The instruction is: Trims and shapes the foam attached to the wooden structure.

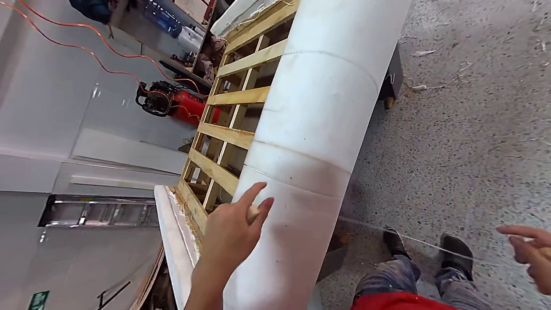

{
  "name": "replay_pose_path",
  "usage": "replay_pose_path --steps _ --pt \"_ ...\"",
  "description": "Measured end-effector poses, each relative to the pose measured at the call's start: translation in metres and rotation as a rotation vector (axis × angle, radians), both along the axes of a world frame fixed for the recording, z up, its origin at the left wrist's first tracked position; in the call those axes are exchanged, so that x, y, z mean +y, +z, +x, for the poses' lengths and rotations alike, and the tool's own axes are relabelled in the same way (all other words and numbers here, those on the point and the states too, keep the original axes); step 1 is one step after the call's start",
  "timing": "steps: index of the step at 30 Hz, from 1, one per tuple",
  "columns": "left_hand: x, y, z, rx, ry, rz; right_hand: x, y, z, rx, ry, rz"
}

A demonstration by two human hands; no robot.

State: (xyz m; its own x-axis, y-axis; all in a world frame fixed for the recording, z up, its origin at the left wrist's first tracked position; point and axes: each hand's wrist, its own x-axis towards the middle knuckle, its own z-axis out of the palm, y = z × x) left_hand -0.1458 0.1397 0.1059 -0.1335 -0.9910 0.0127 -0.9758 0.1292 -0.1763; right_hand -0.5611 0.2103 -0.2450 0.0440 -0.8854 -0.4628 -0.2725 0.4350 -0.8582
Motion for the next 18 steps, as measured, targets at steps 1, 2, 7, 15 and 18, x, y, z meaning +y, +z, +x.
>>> replay_pose_path --steps 1,2,7,15,18 --pt "-0.011 -0.012 0.007 -0.102 0.076 0.076 -0.002 0.004 0.009 0.018 0.101 -0.135" --pt "-0.019 -0.019 0.01 -0.183 0.152 0.171 -0.007 0.012 0.024 0.015 0.174 -0.287" --pt "-0.027 -0.031 0.025 -0.279 0.013 0.213 -0.046 0.113 0.158 -0.075 0.252 -0.774" --pt "-0.028 -0.048 0.045 -0.112 -0.233 0.044 -0.066 0.152 0.276 -0.09 0.185 -0.976" --pt "-0.029 -0.054 0.052 -0.002 -0.241 -0.025 -0.072 0.148 0.267 -0.137 0.244 -0.976"
